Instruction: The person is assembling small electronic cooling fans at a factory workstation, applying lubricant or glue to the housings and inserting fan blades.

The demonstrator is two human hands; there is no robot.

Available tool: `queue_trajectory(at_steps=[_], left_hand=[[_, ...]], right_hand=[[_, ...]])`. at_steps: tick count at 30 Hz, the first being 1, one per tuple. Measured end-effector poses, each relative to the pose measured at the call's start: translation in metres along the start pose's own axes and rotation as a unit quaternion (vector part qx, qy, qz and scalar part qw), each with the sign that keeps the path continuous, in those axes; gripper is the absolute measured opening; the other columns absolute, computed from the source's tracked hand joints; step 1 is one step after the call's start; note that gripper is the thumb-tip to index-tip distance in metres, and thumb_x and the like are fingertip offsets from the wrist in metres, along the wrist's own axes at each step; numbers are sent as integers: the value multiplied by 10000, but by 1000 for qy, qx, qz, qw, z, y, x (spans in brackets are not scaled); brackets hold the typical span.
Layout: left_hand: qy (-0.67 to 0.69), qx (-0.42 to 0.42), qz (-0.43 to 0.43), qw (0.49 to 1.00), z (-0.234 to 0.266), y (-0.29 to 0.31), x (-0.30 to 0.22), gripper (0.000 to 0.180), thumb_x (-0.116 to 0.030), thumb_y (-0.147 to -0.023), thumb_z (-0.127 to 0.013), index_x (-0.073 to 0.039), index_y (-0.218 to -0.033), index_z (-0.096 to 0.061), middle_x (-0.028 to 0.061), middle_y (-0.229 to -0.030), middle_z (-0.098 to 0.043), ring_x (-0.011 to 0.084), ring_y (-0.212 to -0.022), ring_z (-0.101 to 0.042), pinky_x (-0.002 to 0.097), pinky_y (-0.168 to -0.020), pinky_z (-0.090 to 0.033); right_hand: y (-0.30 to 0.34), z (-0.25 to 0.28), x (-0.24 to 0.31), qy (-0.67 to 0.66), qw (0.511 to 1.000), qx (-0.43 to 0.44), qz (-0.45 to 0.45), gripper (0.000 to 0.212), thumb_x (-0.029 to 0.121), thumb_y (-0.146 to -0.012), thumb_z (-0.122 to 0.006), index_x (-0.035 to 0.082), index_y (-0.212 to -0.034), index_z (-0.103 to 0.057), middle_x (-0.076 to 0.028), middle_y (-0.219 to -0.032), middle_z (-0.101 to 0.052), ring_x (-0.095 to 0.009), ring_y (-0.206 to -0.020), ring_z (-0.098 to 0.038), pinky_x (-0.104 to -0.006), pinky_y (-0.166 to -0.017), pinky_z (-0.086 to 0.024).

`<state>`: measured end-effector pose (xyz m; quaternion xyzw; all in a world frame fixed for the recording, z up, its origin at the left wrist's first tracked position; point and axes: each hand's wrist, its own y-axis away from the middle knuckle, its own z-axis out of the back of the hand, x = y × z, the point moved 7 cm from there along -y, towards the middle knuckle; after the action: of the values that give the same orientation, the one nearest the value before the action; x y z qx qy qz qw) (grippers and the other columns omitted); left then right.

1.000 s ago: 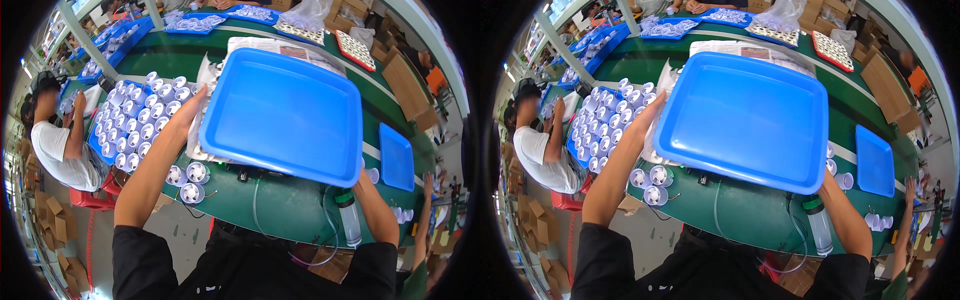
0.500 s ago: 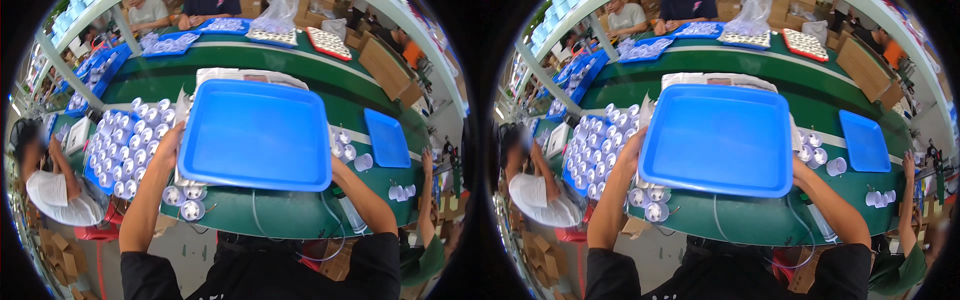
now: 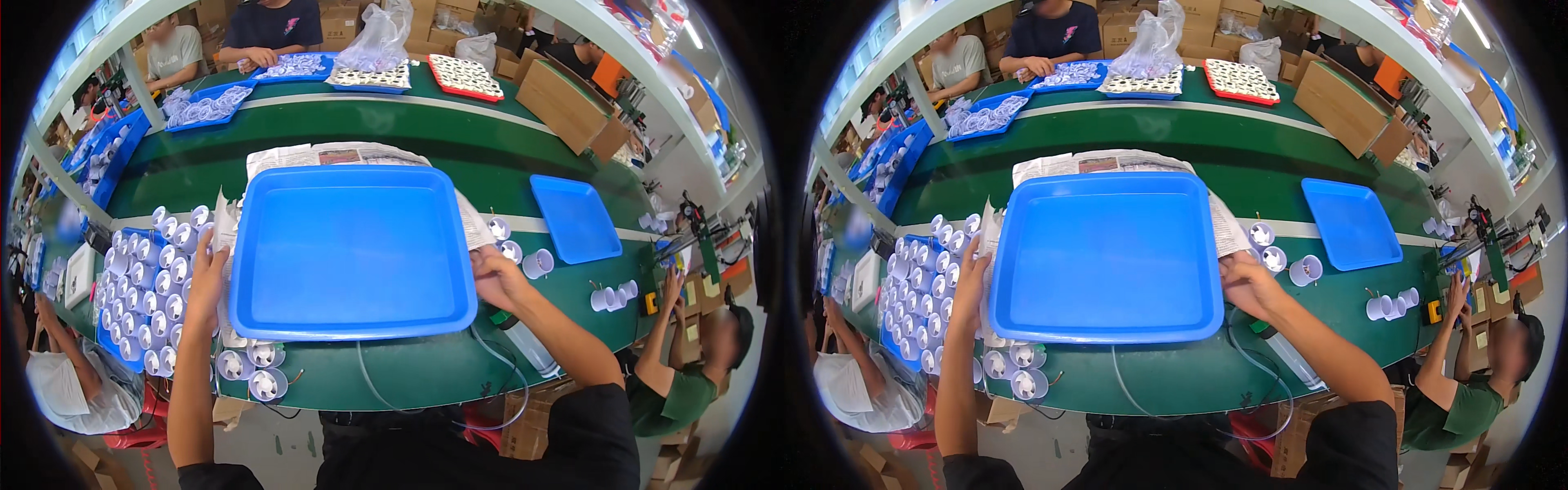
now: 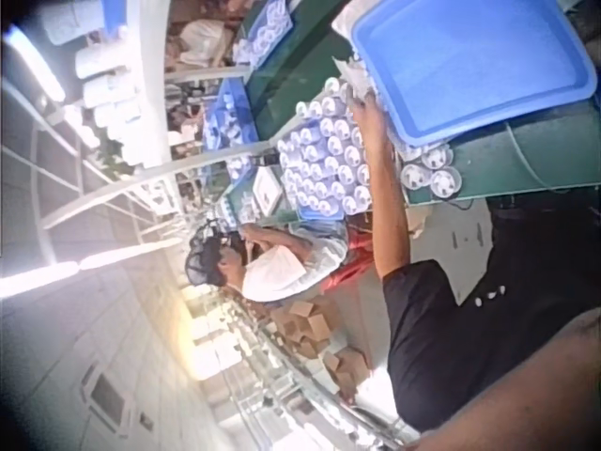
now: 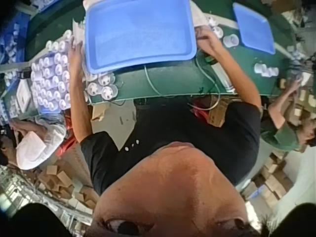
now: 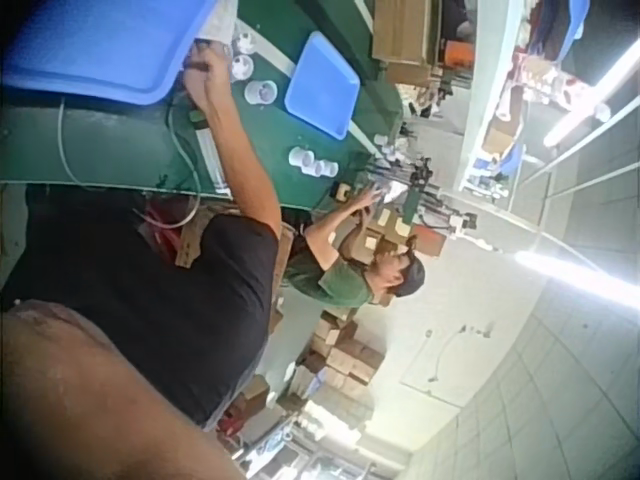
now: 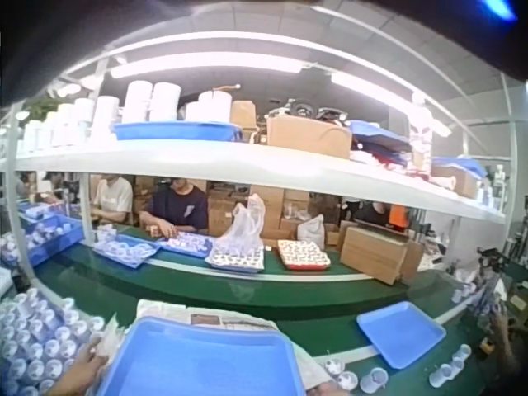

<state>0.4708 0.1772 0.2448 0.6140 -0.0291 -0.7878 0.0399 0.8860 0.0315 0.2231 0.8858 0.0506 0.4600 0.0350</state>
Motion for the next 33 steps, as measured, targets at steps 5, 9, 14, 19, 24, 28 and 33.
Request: queue_trajectory(at_steps=[5,9,14,19,24,28,33], left_hand=[[-244,-41,-240,939,-4,18,-56,336,-309,-953,-552,1,-1074,-603,160,-885,-612,254,-839,-586,347,-723,-462],[-241,90,-87,962,-14,-4,-27,399,-377,-896,-617,10,-992,-594,99,-666,-596,193,-595,-579,336,-565,-456],[-227,110,-133,958,-10,-18,-17,283,-283,-896,-624,-18,-869,-530,122,-772,-627,137,-649,-575,304,-585,-456],[-25,138,-44,989,-16,-13,-33,163,-196,-934,-575,-62,-896,-489,86,-800,-620,103,-671,-573,270,-591,-470],[78,136,-25,987,-7,-7,-49,110,-171,-940,-567,-87,-943,-496,58,-828,-609,103,-679,-584,253,-626,-516],[142,144,8,979,3,-13,-34,121,-179,-931,-578,-85,-965,-510,44,-861,-592,111,-702,-596,264,-613,-533],[154,139,13,978,0,-13,-32,122,-176,-935,-570,-85,-982,-502,55,-859,-597,121,-712,-605,275,-625,-539]], right_hand=[[0,13,14,31,999,-45,2,483,260,-906,-538,18,-1316,-456,-81,-1252,-575,-173,-1116,-541,-321,-974,-375],[-10,9,17,50,994,-94,18,413,326,-981,-474,17,-1253,-505,-88,-1206,-611,-178,-1094,-572,-342,-958,-410],[-14,7,19,109,985,-128,44,337,264,-1005,-455,17,-1223,-528,-100,-1113,-657,-170,-994,-630,-329,-872,-481],[-17,15,33,131,980,-122,83,365,279,-1009,-446,13,-1255,-496,-112,-1154,-638,-193,-1025,-627,-357,-881,-494],[-27,20,85,100,971,-104,190,405,304,-1002,-467,33,-1303,-471,-100,-1219,-609,-202,-1078,-603,-383,-952,-464],[-33,23,156,52,943,-111,311,457,299,-988,-480,14,-1343,-442,-111,-1339,-531,-233,-1234,-506,-391,-1065,-376],[-37,-22,232,12,906,-96,413,420,256,-1015,-407,-31,-1321,-401,-226,-1331,-488,-365,-1258,-462,-514,-1093,-350]])
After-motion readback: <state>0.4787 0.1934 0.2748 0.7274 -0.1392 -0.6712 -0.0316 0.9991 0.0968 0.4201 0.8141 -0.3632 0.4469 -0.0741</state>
